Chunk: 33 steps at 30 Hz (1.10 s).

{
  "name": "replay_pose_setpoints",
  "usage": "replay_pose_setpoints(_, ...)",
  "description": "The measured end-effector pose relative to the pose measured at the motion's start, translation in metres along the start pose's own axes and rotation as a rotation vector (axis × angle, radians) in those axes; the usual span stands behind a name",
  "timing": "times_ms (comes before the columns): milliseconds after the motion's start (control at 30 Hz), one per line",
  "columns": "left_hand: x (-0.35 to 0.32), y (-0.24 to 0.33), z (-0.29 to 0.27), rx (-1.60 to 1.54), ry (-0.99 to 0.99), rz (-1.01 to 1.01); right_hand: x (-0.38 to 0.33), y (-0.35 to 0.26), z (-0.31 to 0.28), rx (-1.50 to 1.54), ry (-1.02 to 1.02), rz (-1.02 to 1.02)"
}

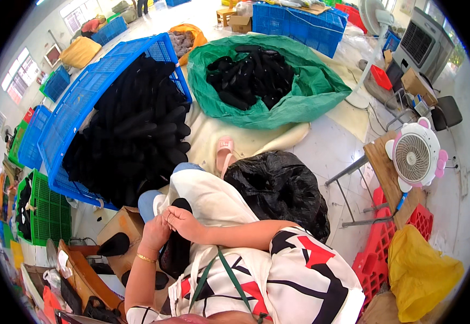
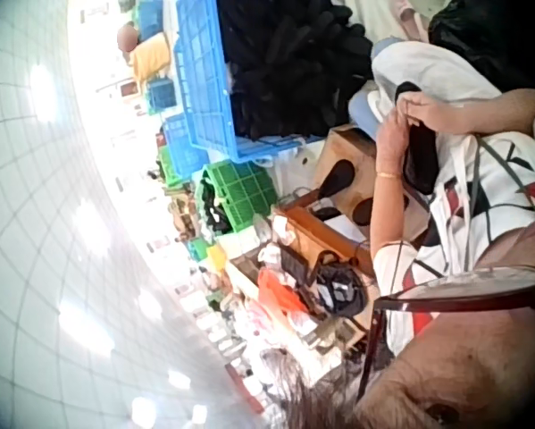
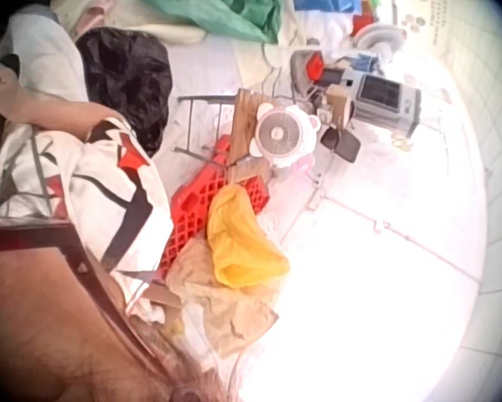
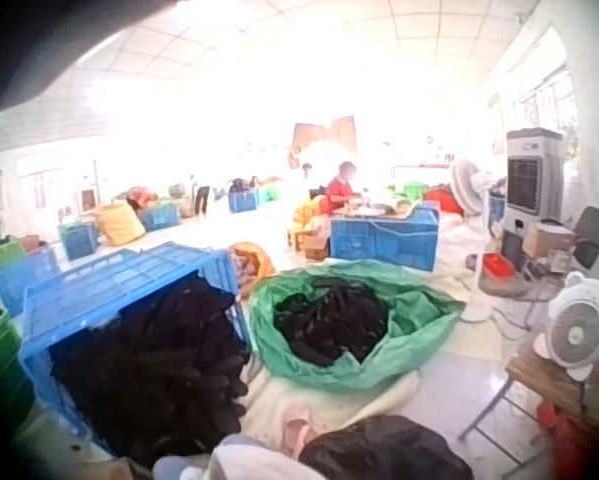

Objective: The person sits on the floor in a workshop and sews a black shoe sole using a needle and thread. They repeatedly pull the thread through the sole, adjust the shoe, and continue stitching. The person occasionally picks up new soles from a nearby blue crate and places finished ones aside.

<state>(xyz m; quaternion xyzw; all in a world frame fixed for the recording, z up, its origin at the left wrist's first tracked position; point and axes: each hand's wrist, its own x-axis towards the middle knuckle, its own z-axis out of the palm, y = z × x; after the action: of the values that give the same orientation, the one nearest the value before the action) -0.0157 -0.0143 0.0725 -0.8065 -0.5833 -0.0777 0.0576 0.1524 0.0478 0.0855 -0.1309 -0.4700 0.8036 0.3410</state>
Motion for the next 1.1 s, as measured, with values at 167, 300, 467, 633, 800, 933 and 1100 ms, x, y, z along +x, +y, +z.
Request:
replay_pose_setpoints(167, -0.017, 0.023, 0.022, -0.112, 0.032, -0.065, -0.021, 0.004, -0.007, -0.022, 0.0, 0.093)
replay_pose_setpoints(300, -0.017, 0.024, 0.037, -0.183, 0.048, -0.079, -0.022, 0.007, -0.016, -0.038, 0.028, 0.082)
replay_pose_setpoints(467, -0.014, 0.019, 0.057, -0.341, 0.121, -0.11, -0.034, 0.002, -0.014, -0.267, -0.022, -0.053)
replay_pose_setpoints(633, -0.007, 0.02, 0.066, -0.447, 0.054, -0.155, -0.027, 0.005, -0.025, -0.473, -0.135, -0.091)
replay_pose_setpoints(800, 0.008, 0.015, 0.029, -0.305, -0.213, -0.144, -0.011, -0.006, -0.038, -0.632, -0.124, -0.142)
replay_pose_setpoints(933, 0.025, 0.016, -0.02, -0.472, 0.162, -0.148, -0.001, -0.027, -0.044, -0.848, -0.027, -0.347)
replay_pose_setpoints(1100, 0.017, 0.024, -0.009, -0.827, -0.106, -0.59, -0.011, -0.029, -0.044, -1.031, -0.076, -0.478)
